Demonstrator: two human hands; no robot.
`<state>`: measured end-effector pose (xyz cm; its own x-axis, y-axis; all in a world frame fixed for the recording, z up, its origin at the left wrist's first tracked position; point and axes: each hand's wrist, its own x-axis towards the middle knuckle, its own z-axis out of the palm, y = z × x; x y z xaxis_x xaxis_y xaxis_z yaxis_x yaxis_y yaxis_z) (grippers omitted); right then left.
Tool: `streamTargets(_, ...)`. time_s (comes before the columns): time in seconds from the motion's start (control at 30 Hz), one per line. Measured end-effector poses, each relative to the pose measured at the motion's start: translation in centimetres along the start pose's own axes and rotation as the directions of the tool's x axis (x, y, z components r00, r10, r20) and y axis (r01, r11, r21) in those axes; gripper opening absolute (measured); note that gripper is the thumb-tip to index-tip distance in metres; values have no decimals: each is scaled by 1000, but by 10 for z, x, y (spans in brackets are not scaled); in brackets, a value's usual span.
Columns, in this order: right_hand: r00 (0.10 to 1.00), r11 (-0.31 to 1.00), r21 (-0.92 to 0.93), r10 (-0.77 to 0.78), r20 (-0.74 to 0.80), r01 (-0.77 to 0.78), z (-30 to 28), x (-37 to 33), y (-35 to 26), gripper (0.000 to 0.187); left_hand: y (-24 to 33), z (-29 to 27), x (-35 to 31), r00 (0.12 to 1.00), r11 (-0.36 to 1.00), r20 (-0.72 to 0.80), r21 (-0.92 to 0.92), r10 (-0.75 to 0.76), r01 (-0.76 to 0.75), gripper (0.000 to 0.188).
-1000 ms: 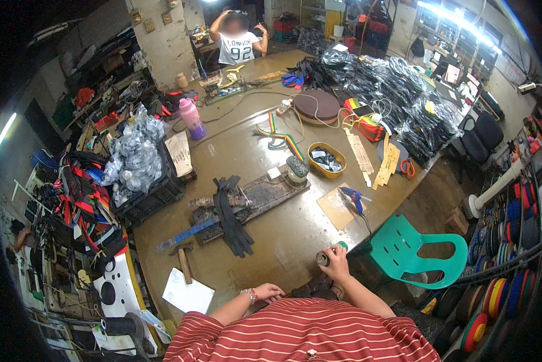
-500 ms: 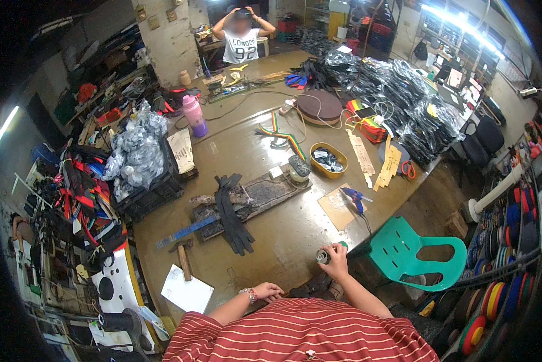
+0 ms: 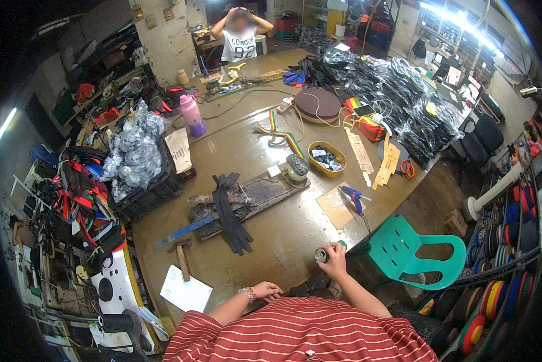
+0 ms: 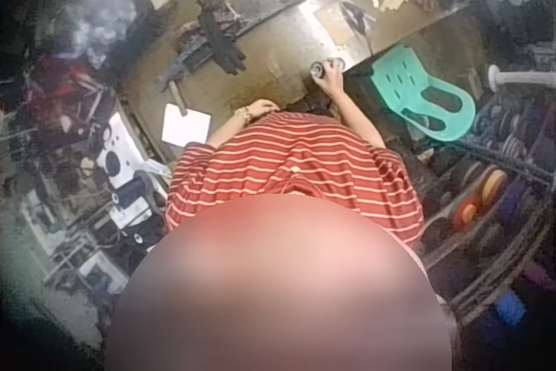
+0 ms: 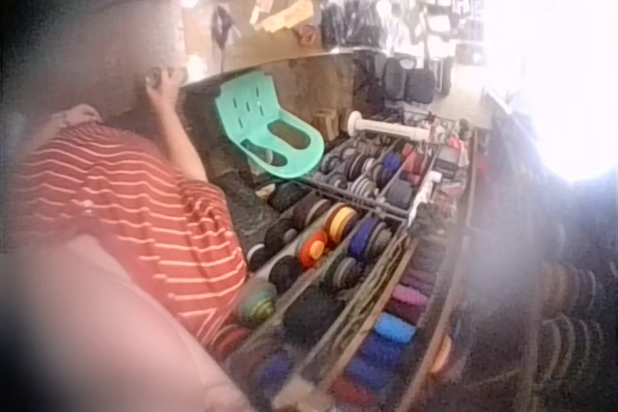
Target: The person assembles black fabric bag components at a cluttered workbench. They apply hot glue to edges, attach white labels, and pack finished items into plastic bags. The person also retrieves a cardboard box from a nearby shelf and places it on the table.
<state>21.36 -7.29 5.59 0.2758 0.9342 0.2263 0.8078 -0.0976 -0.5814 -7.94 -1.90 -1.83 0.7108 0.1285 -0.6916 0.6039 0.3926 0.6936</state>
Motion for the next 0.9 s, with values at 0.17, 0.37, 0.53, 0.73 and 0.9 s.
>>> streamTargets(0.17, 1000, 1000, -2, 31, 4, -31, -1, 3, 1, 52, -5, -3, 4, 1000, 1000, 10, 11, -1, 1, 30)
streamTargets(0.37, 999, 998, 16, 53, 9, -53, 0, 9, 6, 55, -10, -6, 11, 1000, 998, 31, 64, 2, -4, 30)
streamTargets(0.53, 997, 997, 30, 75, 23, -75, 1, 14, 11, 57, -3, -8, 7, 997, 996, 56, 77, -49, 44, 31)
streamTargets(0.73, 988, 987, 63, 147, 38, -150, -4, 23, 14, 57, 1, -9, 6, 995, 997, 72, 25, -74, 72, 32)
streamTargets(0.9, 991, 986, 106, 123, 50, -128, -14, 26, 19, 59, 1, -8, 4, 986, 989, 83, -13, -146, 148, 32)
